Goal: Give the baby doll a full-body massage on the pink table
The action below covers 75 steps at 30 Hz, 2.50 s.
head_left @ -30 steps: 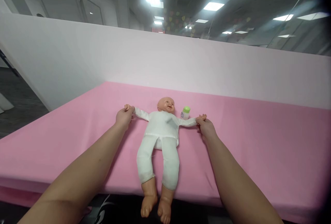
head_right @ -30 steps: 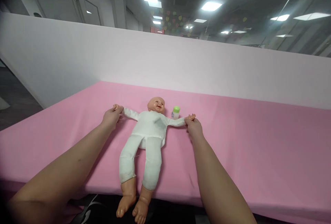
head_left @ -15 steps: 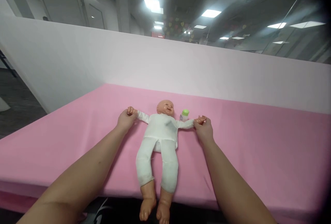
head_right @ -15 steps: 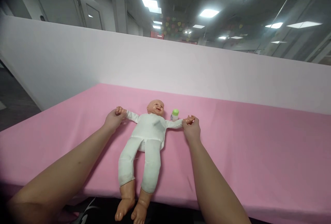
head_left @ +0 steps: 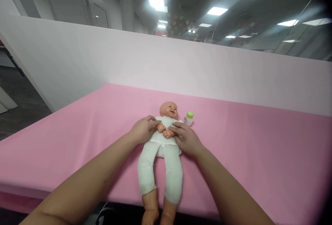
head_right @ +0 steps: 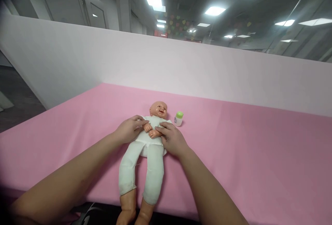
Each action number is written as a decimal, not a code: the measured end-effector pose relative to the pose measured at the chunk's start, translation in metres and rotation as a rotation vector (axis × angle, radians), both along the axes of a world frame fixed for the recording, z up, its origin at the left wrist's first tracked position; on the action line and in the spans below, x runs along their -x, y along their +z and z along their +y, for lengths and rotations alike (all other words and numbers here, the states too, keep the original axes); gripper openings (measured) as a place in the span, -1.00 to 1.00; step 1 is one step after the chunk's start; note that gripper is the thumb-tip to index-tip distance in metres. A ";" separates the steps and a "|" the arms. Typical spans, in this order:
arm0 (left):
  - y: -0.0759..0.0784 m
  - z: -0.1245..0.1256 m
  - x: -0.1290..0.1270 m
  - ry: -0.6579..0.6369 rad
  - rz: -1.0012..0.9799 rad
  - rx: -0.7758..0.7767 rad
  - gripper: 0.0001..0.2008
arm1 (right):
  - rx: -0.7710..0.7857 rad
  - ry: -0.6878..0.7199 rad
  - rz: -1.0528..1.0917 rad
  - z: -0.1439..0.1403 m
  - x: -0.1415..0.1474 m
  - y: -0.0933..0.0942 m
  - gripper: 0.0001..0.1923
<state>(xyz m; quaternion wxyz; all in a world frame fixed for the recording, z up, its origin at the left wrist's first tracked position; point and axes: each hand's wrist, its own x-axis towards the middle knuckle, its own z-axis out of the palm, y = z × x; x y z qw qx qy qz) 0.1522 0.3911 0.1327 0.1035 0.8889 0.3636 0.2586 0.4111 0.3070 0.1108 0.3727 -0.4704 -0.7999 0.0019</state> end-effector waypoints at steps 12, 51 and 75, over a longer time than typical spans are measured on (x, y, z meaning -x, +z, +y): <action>0.009 -0.006 -0.007 0.143 -0.117 0.083 -0.63 | 0.132 -0.001 0.502 0.003 -0.011 0.011 -0.59; 0.002 0.004 0.000 0.212 -0.171 0.095 -0.62 | 0.118 -0.225 0.247 -0.004 -0.015 0.013 -0.39; -0.017 0.046 0.026 0.411 -0.634 0.357 -0.62 | 0.215 -0.174 1.257 0.015 -0.070 0.003 -0.36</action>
